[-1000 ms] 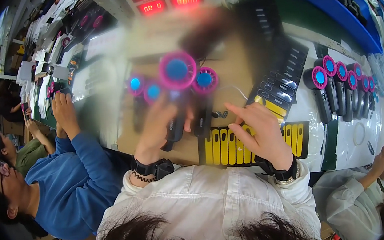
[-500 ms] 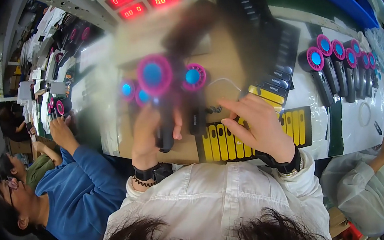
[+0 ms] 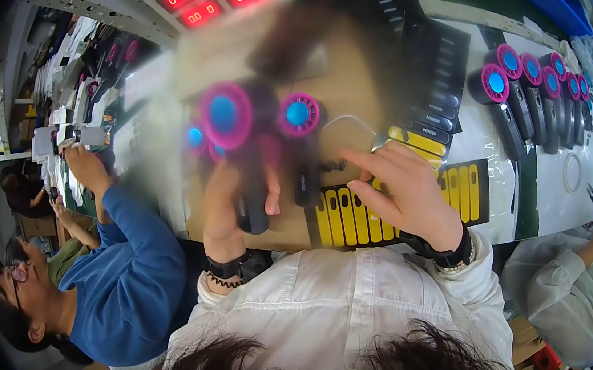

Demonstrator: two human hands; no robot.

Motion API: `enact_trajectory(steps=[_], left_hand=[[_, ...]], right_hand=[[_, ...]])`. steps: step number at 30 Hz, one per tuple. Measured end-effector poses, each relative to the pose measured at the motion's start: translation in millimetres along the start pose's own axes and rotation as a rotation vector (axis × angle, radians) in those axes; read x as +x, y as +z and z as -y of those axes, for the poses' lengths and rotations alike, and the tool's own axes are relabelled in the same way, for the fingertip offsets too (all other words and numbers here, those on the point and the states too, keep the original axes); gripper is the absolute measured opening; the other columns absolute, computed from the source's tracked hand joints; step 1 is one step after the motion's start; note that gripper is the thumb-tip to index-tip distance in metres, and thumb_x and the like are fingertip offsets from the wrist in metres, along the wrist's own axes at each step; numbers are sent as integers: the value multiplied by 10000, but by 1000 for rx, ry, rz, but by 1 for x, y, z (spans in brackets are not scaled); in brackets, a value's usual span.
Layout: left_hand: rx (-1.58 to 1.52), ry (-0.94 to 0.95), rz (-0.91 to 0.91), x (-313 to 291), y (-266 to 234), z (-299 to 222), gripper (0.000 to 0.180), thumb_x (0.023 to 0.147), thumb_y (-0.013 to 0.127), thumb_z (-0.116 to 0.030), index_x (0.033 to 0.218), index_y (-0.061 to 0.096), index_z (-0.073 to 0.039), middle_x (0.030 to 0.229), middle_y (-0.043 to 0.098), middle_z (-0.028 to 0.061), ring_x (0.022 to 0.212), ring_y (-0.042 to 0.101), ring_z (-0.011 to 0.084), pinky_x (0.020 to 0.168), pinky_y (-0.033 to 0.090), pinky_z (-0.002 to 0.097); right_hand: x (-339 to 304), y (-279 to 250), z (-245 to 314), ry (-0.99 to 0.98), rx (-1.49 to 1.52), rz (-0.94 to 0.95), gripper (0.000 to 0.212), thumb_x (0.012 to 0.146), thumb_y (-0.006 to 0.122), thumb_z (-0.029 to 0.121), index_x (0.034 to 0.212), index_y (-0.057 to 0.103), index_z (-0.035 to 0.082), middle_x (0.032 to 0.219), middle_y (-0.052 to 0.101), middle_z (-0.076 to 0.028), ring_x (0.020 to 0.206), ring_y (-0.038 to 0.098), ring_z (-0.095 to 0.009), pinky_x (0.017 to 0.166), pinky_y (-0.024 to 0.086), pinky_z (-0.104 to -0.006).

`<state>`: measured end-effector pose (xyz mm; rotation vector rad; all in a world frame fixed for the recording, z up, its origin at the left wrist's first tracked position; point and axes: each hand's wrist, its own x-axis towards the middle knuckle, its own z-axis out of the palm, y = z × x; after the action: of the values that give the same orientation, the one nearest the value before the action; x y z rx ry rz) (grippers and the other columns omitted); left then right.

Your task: The person picks up a handheld fan, presses a small button into its handle, and applies a brand sticker over it. They then press the button to cycle through the fan's power settings before setting it down.

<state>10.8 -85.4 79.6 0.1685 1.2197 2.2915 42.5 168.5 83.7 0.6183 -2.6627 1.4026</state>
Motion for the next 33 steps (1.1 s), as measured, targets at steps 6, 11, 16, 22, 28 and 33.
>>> enact_trajectory(steps=[6,11,16,22,28,33], left_hand=[[31,27,4,1,3,5,394,905,416,-177,1251,310,-21,884,563,180,653,576,199,593,495,299],[30,-11,-33,2,4,3,371,918,388,-142,1259,299,-27,879,563,164,663,578,191,603,500,307],[61,32,5,4,-3,7,374,920,396,-149,1259,299,-28,878,565,158,665,580,189,604,501,309],[25,15,24,4,-1,8,368,919,408,-153,1248,303,-29,871,567,150,661,579,182,604,500,309],[11,10,24,4,-3,9,364,916,420,-157,1237,305,-32,869,568,146,661,579,180,609,500,311],[19,20,31,4,-1,8,362,915,424,-164,1232,307,-34,870,566,143,664,580,180,610,502,309]], right_hand=[[0,1,-1,-8,12,-12,382,716,604,12,1098,582,6,721,573,-73,678,524,-220,645,416,-303],[-2,0,-1,-9,1,-19,377,717,605,10,1094,583,3,718,573,-72,672,523,-220,643,416,-304],[0,1,1,-11,16,-33,371,719,604,3,1090,585,0,712,572,-69,666,520,-216,640,414,-301],[0,2,1,-14,28,-47,365,718,602,-6,1083,589,-2,702,569,-63,654,512,-208,639,412,-298],[-1,2,1,-28,22,-56,366,719,601,-9,1085,588,-1,698,567,-61,651,510,-203,634,408,-296],[-1,2,1,-30,21,-52,369,719,600,-12,1088,587,1,697,568,-61,650,511,-202,632,407,-294]])
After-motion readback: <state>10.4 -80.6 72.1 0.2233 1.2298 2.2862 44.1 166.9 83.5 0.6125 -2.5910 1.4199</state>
